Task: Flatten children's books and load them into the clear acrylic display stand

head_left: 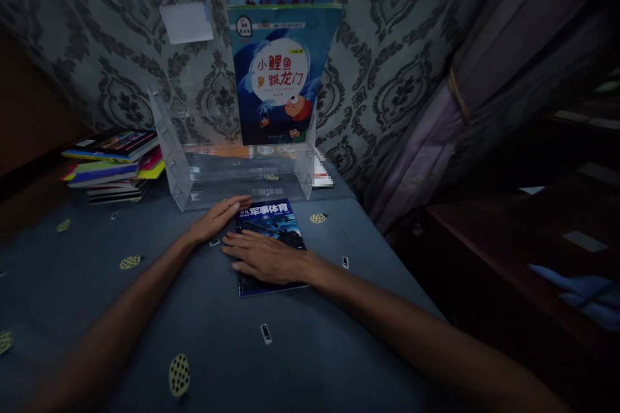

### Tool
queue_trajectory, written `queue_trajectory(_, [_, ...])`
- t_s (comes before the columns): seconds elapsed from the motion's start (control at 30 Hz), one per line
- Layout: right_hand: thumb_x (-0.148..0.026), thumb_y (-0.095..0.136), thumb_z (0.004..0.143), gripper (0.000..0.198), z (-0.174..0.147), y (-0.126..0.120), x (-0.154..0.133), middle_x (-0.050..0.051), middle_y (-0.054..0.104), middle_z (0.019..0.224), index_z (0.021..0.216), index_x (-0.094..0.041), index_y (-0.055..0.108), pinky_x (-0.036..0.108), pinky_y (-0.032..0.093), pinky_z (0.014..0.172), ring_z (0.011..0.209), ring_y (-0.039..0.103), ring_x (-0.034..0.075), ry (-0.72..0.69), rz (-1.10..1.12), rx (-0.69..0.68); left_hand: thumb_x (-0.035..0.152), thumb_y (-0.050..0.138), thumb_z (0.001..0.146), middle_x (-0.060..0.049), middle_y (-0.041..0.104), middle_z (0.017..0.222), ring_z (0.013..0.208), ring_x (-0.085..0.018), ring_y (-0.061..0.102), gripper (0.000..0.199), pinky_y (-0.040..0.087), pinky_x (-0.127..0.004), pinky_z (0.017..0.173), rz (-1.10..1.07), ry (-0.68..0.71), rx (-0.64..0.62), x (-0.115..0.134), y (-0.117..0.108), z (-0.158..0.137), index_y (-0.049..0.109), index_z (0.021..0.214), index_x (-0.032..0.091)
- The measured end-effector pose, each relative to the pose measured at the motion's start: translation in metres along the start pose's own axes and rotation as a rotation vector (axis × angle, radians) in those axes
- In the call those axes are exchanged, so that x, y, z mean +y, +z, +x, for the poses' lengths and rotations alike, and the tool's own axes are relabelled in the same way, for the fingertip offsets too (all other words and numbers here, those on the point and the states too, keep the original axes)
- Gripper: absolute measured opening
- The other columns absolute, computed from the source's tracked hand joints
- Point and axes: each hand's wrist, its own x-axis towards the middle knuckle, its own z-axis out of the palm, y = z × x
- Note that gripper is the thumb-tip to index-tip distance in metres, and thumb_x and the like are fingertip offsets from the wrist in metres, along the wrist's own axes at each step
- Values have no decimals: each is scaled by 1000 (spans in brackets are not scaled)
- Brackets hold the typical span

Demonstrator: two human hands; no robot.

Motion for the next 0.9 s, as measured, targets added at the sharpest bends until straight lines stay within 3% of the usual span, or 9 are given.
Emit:
queue_trajectory(0.27, [-38,44,102,51,3,1,6,15,38,156,145,-10,45,43,21,123,148,27,23,35,-26,42,62,42,97,-14,58,140,132,-29,52,62,35,-48,115,-29,-30,25,-2,2,1,50,139,17])
queue_trajectory(0.43, [-43,48,99,59,-3,0,27,19,36,156,146,-8,43,46,25,122,147,29,27,184,-50,146,64,41,95,-12,59,139,133,-28,51,63,35,-46,115,-2,-45,44,0,4,1,52,137,18])
queue_trajectory(0.63, [-45,40,101,56,-25,-5,64,12,38,157,150,-18,40,51,28,120,147,31,27,304,-67,253,63,40,96,-11,57,141,132,-26,52,62,35,-45,115,33,-49,32,4,4,0,50,139,18])
queue_trajectory(0.9, [-37,40,101,51,-44,-2,71,17,41,154,146,-12,45,53,25,120,146,32,27,453,-91,330,61,40,97,-9,57,142,133,-27,51,60,35,-46,115,179,-24,26,5,5,-1,50,140,20])
